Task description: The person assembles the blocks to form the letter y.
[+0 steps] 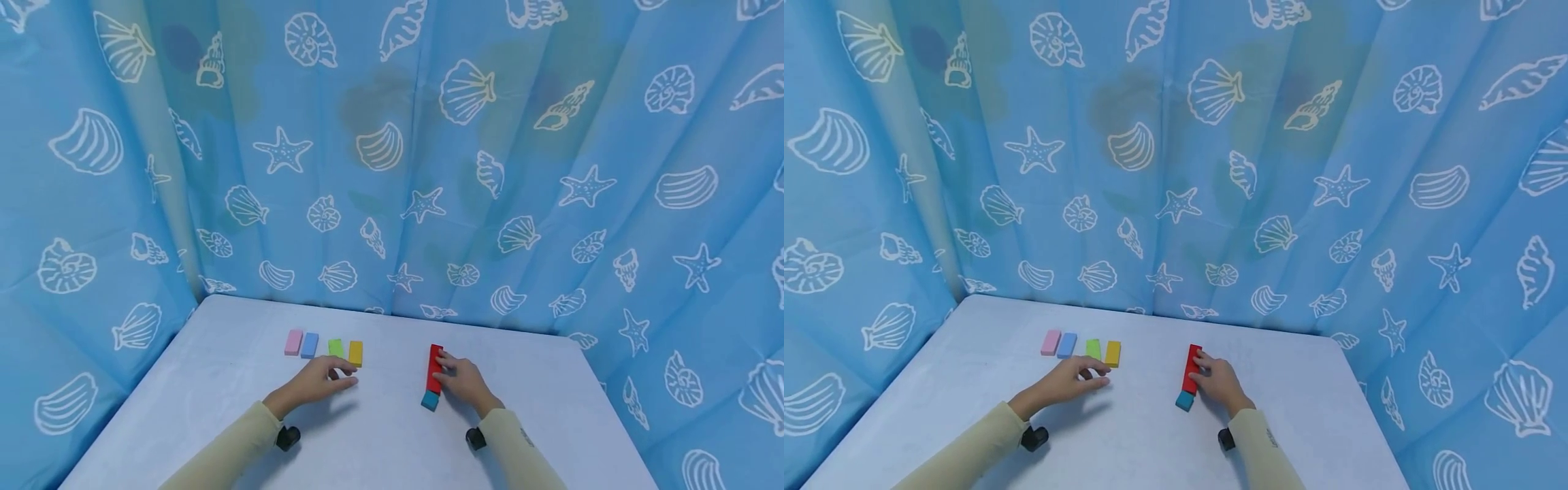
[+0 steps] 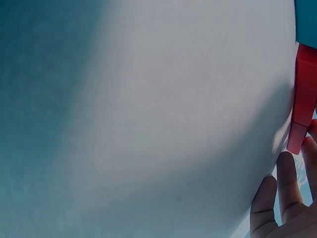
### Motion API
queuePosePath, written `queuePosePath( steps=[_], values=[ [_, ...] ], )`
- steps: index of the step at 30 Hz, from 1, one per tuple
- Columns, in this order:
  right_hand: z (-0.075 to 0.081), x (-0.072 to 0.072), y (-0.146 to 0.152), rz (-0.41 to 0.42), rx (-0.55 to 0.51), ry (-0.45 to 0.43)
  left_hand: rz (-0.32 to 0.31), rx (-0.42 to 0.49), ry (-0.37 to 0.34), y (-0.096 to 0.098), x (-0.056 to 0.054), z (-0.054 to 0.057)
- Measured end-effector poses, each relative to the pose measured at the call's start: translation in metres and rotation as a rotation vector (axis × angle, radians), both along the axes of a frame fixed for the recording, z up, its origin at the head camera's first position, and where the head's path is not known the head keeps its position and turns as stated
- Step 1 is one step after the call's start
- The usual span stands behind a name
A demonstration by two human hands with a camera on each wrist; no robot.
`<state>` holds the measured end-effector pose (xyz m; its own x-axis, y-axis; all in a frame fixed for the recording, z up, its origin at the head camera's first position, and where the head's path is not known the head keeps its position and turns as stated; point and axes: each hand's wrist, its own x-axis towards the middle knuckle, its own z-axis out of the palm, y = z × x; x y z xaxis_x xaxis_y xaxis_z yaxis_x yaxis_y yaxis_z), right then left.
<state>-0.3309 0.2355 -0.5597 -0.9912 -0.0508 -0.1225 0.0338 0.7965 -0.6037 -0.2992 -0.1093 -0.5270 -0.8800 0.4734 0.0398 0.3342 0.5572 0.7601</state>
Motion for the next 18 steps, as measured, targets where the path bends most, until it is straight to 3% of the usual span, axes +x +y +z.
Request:
queuePosePath(
  steps=[9,18],
  values=[
    [0.0035,0.0033,0.0002,-0.007,0.000,0.003,0.026,0.012,-0.012,-0.0034,-0.0018,-0.0033],
    [0.0023,0.0033,-0.0012,-0.012,-0.017,0.000,0.056,0.002,0.029,-0.0070,-0.0046,-0.0014]
  ],
)
